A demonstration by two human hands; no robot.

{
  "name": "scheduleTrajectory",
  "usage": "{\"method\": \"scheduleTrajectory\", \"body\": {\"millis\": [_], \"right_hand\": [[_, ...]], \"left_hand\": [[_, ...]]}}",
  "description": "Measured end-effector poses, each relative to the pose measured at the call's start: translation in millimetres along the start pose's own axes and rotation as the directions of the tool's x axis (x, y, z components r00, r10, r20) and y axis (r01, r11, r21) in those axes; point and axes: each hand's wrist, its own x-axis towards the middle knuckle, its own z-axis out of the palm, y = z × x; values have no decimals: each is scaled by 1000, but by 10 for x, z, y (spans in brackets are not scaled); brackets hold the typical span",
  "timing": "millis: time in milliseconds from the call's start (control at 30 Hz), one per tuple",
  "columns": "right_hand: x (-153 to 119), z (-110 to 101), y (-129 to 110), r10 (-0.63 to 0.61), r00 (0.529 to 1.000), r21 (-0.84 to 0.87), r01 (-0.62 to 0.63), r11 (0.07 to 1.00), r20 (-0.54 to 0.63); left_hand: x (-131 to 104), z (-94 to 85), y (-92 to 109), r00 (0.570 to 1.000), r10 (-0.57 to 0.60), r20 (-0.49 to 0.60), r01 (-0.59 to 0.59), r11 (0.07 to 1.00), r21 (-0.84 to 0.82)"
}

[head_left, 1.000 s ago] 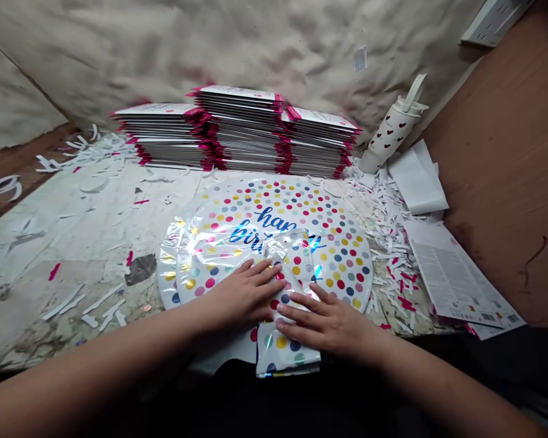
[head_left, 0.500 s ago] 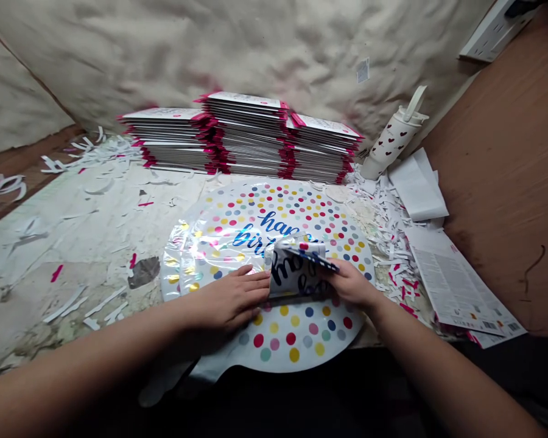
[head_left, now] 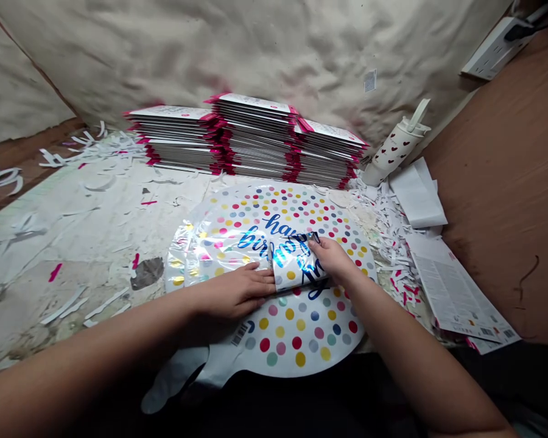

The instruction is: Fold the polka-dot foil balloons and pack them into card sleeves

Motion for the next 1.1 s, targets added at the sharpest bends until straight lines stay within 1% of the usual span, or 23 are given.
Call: {"method": "scheduleTrajectory", "body": {"millis": [67, 167, 200, 233, 267, 333, 367, 400, 467, 533, 600, 667, 733, 800, 833, 867, 900, 933, 967, 1000, 1033, 1067, 1100], "right_hand": [[18, 1, -53, -15, 1000, -53, 14, 999, -17], [35, 29, -106, -37, 999, -111, 36, 993, -7], [36, 43, -112, -45, 999, -125, 44, 991, -5], [36, 57, -112, -52, 999, -137, 51, 989, -5], [36, 69, -109, -60, 998, -148, 58, 987, -7], [38, 86, -101, -75, 997, -171, 72, 983, -10], [44, 87, -98, -82, 997, -185, 79, 980, -10], [52, 83, -97, -87, 996, -202, 83, 976, -10], [69, 55, -104, -88, 996, -246, 82, 966, -13], [67, 16, -125, -84, 995, -308, 66, 949, -45], [24, -4, -157, -96, 989, -373, 48, 926, -110], [-53, 27, -194, -184, 974, -438, 110, 892, -131], [-126, 110, -217, -318, 946, -484, 249, 839, -64], [-153, 211, -214, -410, 912, -502, 365, 784, 23], [-144, 253, -201, -423, 905, -504, 388, 772, 49], [-122, 284, -182, -422, 905, -505, 393, 769, 62], [-93, 305, -159, -415, 907, -508, 390, 768, 71], [-63, 317, -136, -405, 911, -511, 384, 769, 74], [-35, 323, -117, -397, 915, -515, 377, 770, 75], [-15, 327, -104, -393, 916, -519, 373, 769, 76], [-2, 330, -101, -392, 917, -520, 371, 769, 75], [4, 334, -107, -394, 916, -517, 374, 770, 76], [5, 333, -122, -400, 913, -510, 381, 771, 77]], "left_hand": [[5, -17, 8, 1000, 19, 1, -19, 1000, 19], [-1, -60, 16, 998, 59, -3, -59, 997, 40], [-3, -72, 13, 998, 49, -33, -48, 998, 42], [0, -76, 7, 995, 15, -98, -11, 999, 49], [9, -69, -2, 981, -33, -190, 45, 997, 62], [55, -13, -27, 927, -109, -359, 158, 981, 110], [91, 34, -41, 906, -133, -401, 208, 967, 149], [133, 89, -55, 902, -160, -400, 253, 949, 190], [218, 204, -79, 910, -259, -324, 348, 902, 256], [283, 288, -103, 882, -385, -272, 456, 844, 284], [321, 318, -130, 860, -451, -241, 507, 813, 287], [342, 294, -162, 852, -473, -224, 521, 806, 279], [349, 233, -188, 856, -475, -205, 516, 815, 265], [333, 148, -180, 862, -471, -189, 503, 841, 199], [311, 100, -154, 853, -483, -201, 508, 855, 103], [281, 52, -113, 819, -529, -222, 525, 847, -81], [244, 7, -58, 765, -604, -224, 527, 786, -322], [205, -34, 4, 708, -682, -186, 500, 669, -551], [170, -68, 67, 661, -743, -105, 452, 507, -734], [145, -93, 123, 632, -775, 4, 405, 326, -855], [137, -108, 163, 615, -780, 118, 373, 156, -915], [152, -114, 185, 602, -769, 216, 359, 19, -933], [194, -112, 190, 582, -760, 289, 353, -84, -932]]}}
